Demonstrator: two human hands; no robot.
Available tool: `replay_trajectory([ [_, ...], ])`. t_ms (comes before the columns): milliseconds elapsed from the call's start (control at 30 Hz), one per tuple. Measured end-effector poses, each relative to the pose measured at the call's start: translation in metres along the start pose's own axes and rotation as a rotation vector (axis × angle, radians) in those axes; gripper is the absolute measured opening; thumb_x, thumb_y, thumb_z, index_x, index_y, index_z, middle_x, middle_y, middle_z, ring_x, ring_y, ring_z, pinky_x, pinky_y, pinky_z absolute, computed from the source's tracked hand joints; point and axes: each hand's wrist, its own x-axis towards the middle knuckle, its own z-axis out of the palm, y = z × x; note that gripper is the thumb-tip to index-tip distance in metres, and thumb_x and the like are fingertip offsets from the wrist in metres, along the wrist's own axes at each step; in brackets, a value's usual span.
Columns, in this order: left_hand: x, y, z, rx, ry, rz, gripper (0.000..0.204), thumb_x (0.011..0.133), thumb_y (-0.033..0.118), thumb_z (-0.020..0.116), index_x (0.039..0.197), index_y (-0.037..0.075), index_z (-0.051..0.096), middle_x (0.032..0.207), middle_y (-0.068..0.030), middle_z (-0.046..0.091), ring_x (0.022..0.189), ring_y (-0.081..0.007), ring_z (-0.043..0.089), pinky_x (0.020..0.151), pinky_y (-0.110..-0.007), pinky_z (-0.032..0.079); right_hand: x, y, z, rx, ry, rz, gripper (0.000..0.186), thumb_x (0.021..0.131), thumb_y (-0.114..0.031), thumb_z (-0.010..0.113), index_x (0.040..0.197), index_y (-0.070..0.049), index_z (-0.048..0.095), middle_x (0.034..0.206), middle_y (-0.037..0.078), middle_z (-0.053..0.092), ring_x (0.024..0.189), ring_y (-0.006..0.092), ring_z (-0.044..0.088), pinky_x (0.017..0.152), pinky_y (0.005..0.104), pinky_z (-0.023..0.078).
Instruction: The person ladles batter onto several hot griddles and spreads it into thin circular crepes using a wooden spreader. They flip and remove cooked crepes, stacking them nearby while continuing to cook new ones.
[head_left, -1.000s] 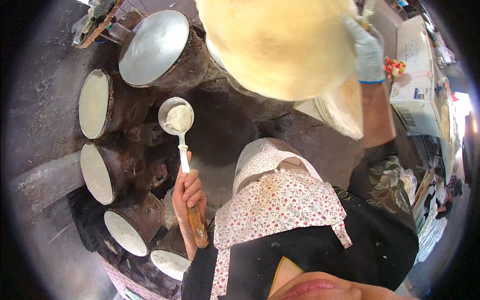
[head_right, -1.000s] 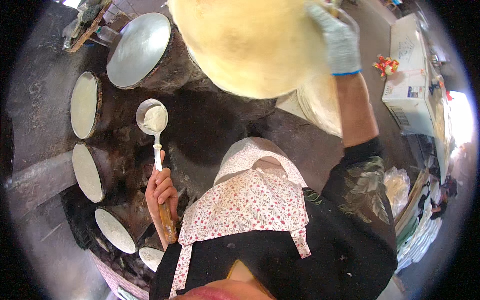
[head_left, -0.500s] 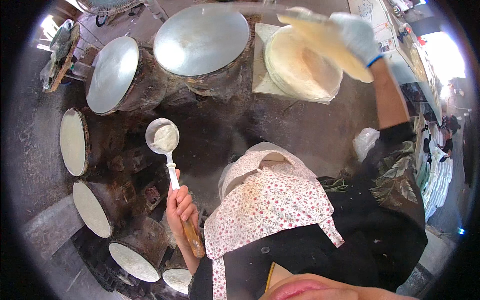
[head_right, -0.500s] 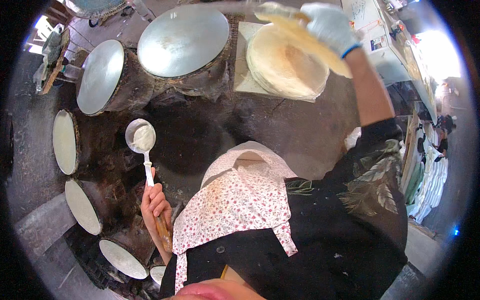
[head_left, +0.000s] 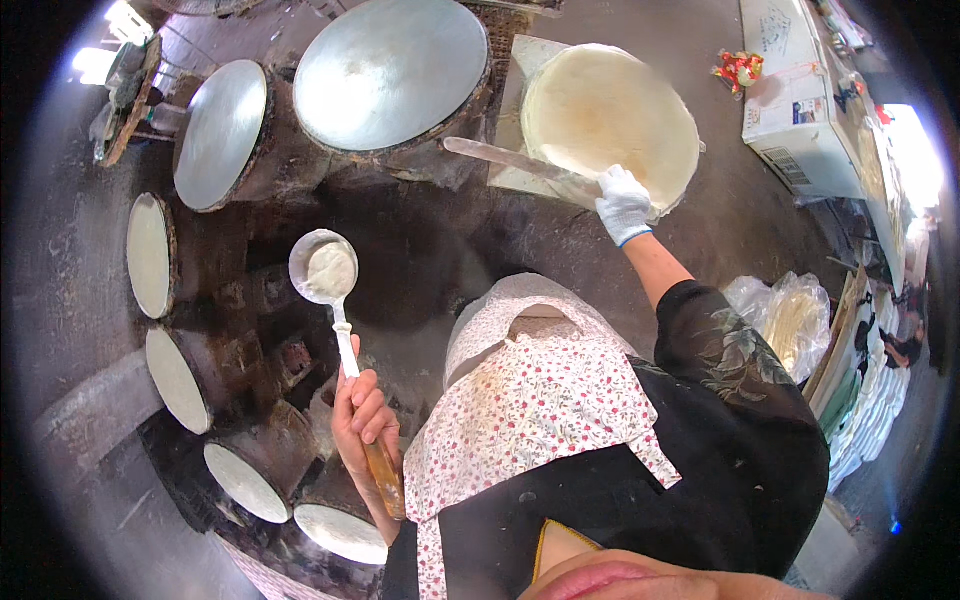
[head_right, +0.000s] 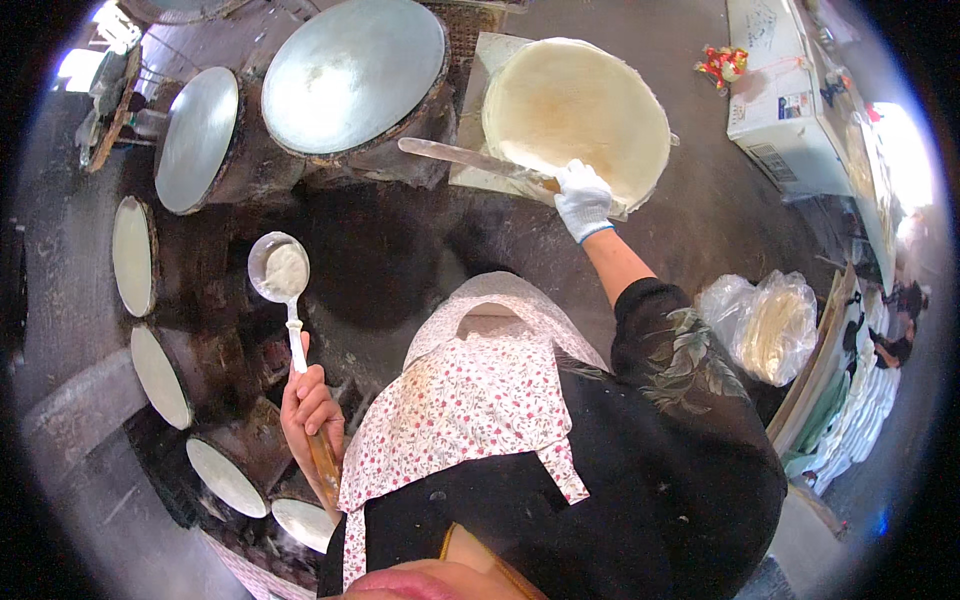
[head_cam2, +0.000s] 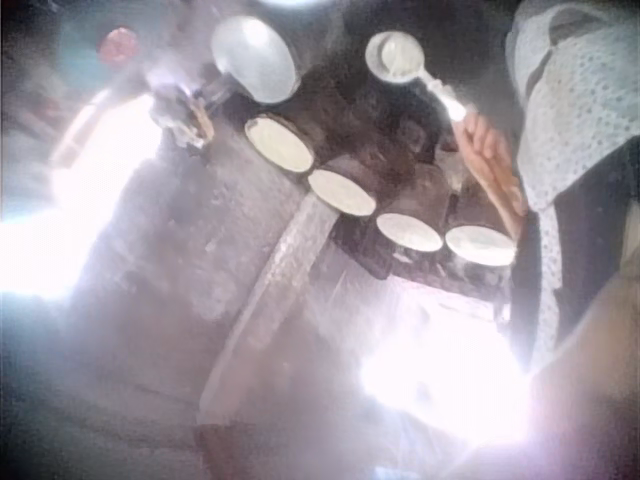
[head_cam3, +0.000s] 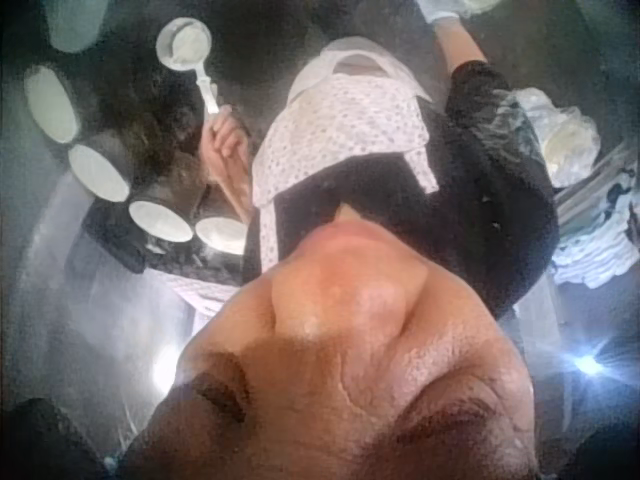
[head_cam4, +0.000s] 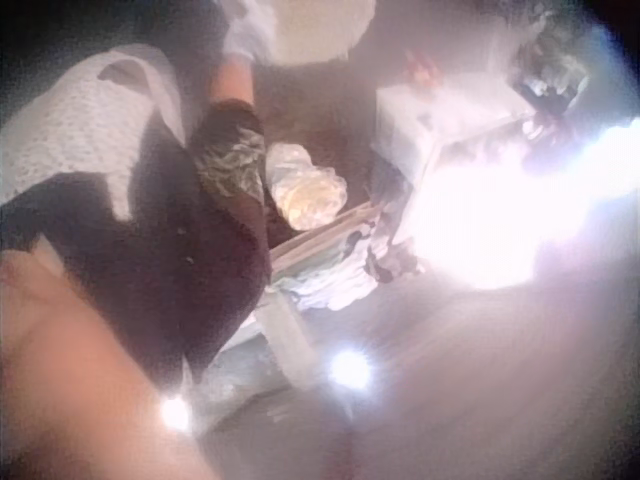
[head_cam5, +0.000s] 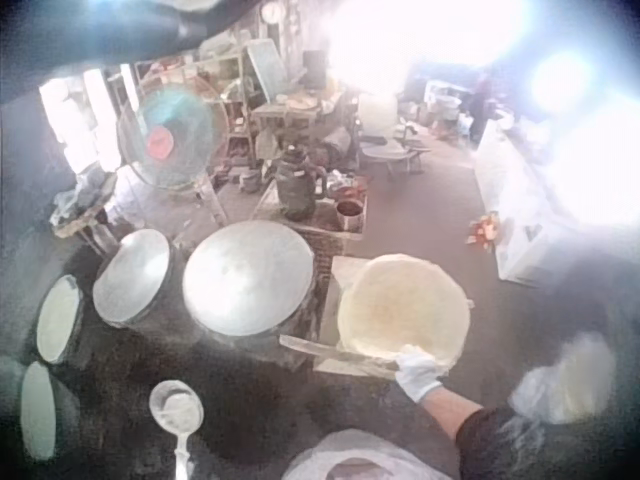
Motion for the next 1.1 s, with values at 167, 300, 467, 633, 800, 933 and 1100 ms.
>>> replay_trajectory([
  [167, -0.021, -0.016, -0.013, -0.107, 0.05, 0.044, 0.052, 0.116, 0.008, 0.033, 0.166, 0.004, 0.022, 0.083, -0.0025, 0.043, 0.05, 0.0012, 0.042, 0.039, -0.014, 0.041, 0.004, 0.006, -0.015, 0.194, -0.182, -0.054, 0.05, 0.078, -0.023, 0.084, 0.126, -0.017, 0.071, 0.106, 0.008, 0.067, 0.097, 0.0293, 0.069, 0.08, 0.0422, 0.057],
  [300, -0.036, -0.026, -0.035, -0.245, 0.023, 0.098, 0.054, 0.116, 0.011, 0.036, 0.168, 0.008, 0.022, 0.083, -0.0021, 0.043, 0.049, -0.0007, 0.04, 0.039, -0.015, 0.041, 0.009, -0.019, -0.034, 0.303, -0.25, -0.089, 0.065, 0.085, -0.029, 0.083, 0.144, -0.014, 0.061, 0.107, 0.013, 0.066, 0.097, 0.0322, 0.069, 0.081, 0.0437, 0.057],
  [467, -0.054, -0.071, -0.097, -0.379, -0.015, 0.262, 0.056, 0.116, 0.016, 0.038, 0.17, 0.024, 0.021, 0.088, -0.0022, 0.046, 0.047, -0.0053, 0.04, 0.039, -0.02, 0.041, 0.011, -0.132, -0.051, 0.499, -0.45, -0.516, 0.083, 0.083, -0.011, 0.071, 0.159, -0.006, 0.038, 0.116, 0.022, 0.061, 0.1, 0.0422, 0.066, 0.083, 0.0498, 0.057],
  [633, -0.095, -0.12, -0.165, -0.367, 0.322, 0.693, 0.055, 0.116, 0.026, 0.045, 0.168, 0.028, 0.029, 0.078, 0.0026, 0.041, 0.05, -0.0024, 0.033, 0.038, -0.02, 0.032, 0.006, -0.3, -0.073, 0.749, -0.858, -1.192, 0.079, 0.09, -0.004, 0.069, 0.162, -0.006, 0.037, 0.128, 0.021, 0.063, 0.105, 0.0405, 0.07, 0.088, 0.0443, 0.06],
  [800, -0.105, -0.143, -0.28, -0.3, 1.188, 0.958, 0.05, 0.113, 0.019, 0.048, 0.163, 0.022, 0.044, 0.068, 0.0009, 0.048, 0.051, -0.0098, 0.046, 0.041, -0.028, 0.038, -0.012, -0.427, -0.109, 0.765, -1.73, -1.204, 0.055, 0.103, -0.007, 0.062, 0.155, 0.004, 0.047, 0.158, 0.017, 0.053, 0.144, 0.02, 0.052, 0.119, 0.0311, 0.04],
  [933, -0.103, -0.165, -0.442, -0.07, 1.707, 0.944, 0.049, 0.109, 0.012, 0.047, 0.158, 0.014, 0.052, 0.064, -0.0011, 0.055, 0.053, -0.0133, 0.057, 0.045, -0.035, 0.046, -0.115, -0.477, -0.1, 0.489, -1.841, -1.262, 0.052, 0.102, -0.009, 0.064, 0.151, 0.004, 0.054, 0.151, 0.017, 0.06, 0.138, 0.0204, 0.057, 0.116, 0.031, 0.042],
  [1100, -0.042, -0.216, -0.526, 0.009, 1.57, 0.78, 0.048, 0.105, 0.008, 0.049, 0.152, 0.01, 0.059, 0.065, -0.0001, 0.055, 0.053, -0.0096, 0.051, 0.052, -0.03, 0.046, -0.212, -0.531, -0.091, 0.053, -1.677, -1.229, 0.049, 0.099, -0.016, 0.065, 0.146, -0.001, 0.062, 0.089, -0.001, 0.066, 0.074, 0.007, 0.051, 0.068, 0.0252, 0.047],
])
